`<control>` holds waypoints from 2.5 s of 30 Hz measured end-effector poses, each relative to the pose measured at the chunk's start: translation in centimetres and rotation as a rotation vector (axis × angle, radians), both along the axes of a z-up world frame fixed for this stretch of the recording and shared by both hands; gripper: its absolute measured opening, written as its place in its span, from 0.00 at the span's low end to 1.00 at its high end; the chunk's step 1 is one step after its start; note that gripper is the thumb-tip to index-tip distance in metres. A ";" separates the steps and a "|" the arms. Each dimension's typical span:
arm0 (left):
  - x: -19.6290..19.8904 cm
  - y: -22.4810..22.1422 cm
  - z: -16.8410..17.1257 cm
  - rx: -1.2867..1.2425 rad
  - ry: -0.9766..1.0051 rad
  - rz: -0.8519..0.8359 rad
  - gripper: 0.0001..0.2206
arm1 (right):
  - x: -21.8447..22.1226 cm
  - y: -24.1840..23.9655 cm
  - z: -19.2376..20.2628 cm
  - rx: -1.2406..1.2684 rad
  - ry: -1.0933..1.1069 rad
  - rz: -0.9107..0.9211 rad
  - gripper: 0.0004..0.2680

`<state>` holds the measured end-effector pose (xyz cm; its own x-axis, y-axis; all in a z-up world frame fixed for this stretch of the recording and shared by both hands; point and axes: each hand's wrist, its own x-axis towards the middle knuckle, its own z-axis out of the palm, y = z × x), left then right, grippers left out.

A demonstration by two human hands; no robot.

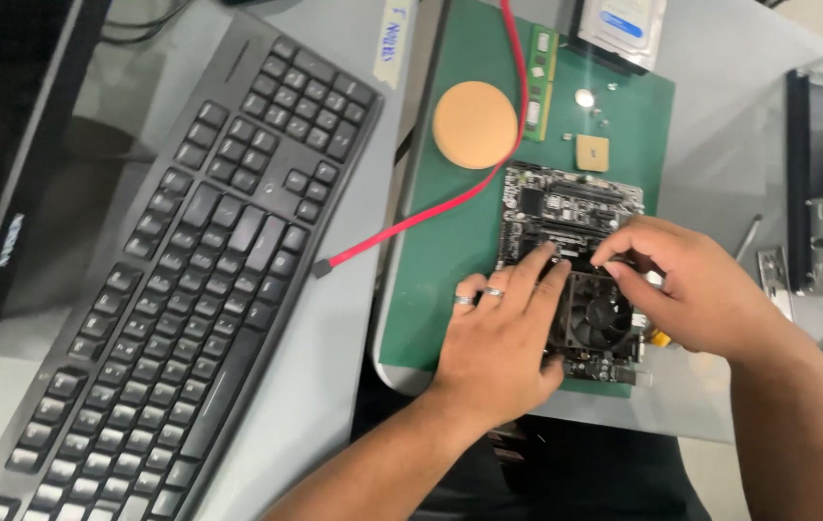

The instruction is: Installing a CPU and its cooling fan onto a motherboard at a computer repair station.

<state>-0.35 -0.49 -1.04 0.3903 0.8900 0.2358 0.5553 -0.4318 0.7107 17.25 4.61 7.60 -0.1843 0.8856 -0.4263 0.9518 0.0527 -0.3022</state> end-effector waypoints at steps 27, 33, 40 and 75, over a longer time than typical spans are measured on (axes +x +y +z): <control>-1.0 0.3 0.9 0.089 -0.203 0.008 0.22 | 0.2 0.0 -0.8 0.063 -0.080 -0.101 0.06; -0.7 0.4 0.4 0.112 -0.160 -0.003 0.24 | 0.3 -0.4 -1.1 0.095 0.021 -0.223 0.03; -0.4 0.8 0.3 0.092 -0.075 -0.102 0.24 | 0.2 -0.7 -1.3 0.126 0.050 -0.213 0.04; 0.4 1.0 -0.4 0.130 -0.022 -0.015 0.21 | 1.4 -1.0 -2.0 0.139 0.003 0.116 0.04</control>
